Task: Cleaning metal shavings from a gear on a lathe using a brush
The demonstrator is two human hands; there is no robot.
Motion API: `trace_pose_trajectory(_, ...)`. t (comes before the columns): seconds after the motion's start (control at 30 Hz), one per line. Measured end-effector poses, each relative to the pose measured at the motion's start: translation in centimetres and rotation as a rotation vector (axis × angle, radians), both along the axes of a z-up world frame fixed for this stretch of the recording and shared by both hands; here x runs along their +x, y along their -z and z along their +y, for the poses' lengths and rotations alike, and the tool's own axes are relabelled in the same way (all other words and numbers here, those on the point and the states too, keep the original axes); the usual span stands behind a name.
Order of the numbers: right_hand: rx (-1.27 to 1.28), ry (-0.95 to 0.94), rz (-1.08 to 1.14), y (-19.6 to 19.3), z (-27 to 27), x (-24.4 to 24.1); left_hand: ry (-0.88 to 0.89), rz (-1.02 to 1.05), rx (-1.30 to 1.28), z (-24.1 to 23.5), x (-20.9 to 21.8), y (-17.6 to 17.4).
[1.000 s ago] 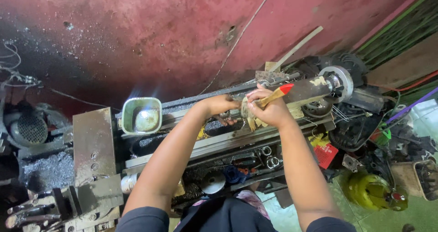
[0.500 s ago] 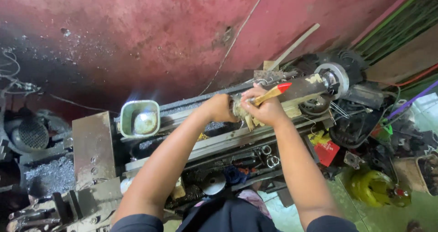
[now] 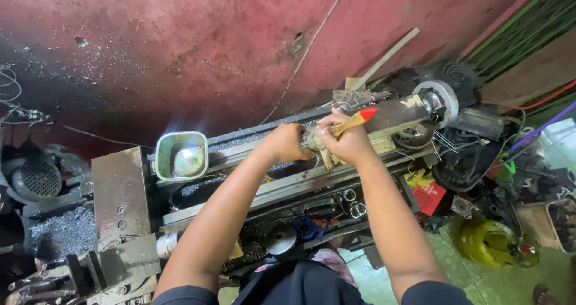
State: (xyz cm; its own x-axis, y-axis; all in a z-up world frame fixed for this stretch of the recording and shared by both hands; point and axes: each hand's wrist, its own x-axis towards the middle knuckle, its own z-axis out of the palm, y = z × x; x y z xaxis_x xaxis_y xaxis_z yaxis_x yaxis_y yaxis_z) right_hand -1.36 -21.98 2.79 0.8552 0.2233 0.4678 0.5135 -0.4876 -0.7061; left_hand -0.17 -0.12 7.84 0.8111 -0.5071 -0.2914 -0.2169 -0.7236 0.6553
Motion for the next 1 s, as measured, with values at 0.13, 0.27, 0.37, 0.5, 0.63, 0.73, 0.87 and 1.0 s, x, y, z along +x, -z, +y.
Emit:
trace_pose_trajectory(0.13,0.123,-0.002,0.042,-1.2,0.3,-0.2,-0.006,-0.01,-0.006,-0.1,0.1,0.1)
trace_pose_trajectory(0.27,0.063,-0.045,0.018,-1.7,1.1,-0.7,-0.018,-0.007,-0.035,0.0,-0.1,0.5)
trace_pose_trajectory(0.37,-0.021,0.007,-0.088,-1.0,0.7,-0.5,-0.024,-0.007,-0.031,0.0,-0.1,-0.2)
trace_pose_trajectory(0.5,0.084,0.055,-0.057,-0.2,0.0,-0.1,-0.012,-0.018,-0.005,-0.1,0.0,0.2)
trace_pose_trajectory(0.63,-0.005,0.0,-0.08,-2.2,1.4,-1.0,-0.026,0.005,-0.027,0.2,-1.0,-0.7)
trace_pose_trajectory(0.73,0.03,0.034,-0.095,-0.9,0.6,-0.6,-0.088,-0.154,-0.162,0.3,-1.3,2.2)
trace_pose_trajectory(0.87,0.128,-0.008,0.05,-3.2,0.7,-1.1,-0.213,-0.318,-0.343,0.4,-2.5,4.2)
trace_pose_trajectory(1.0,-0.06,-0.061,0.105,-4.3,1.6,-1.6,-0.293,-0.132,-0.392,1.5,-3.6,2.8)
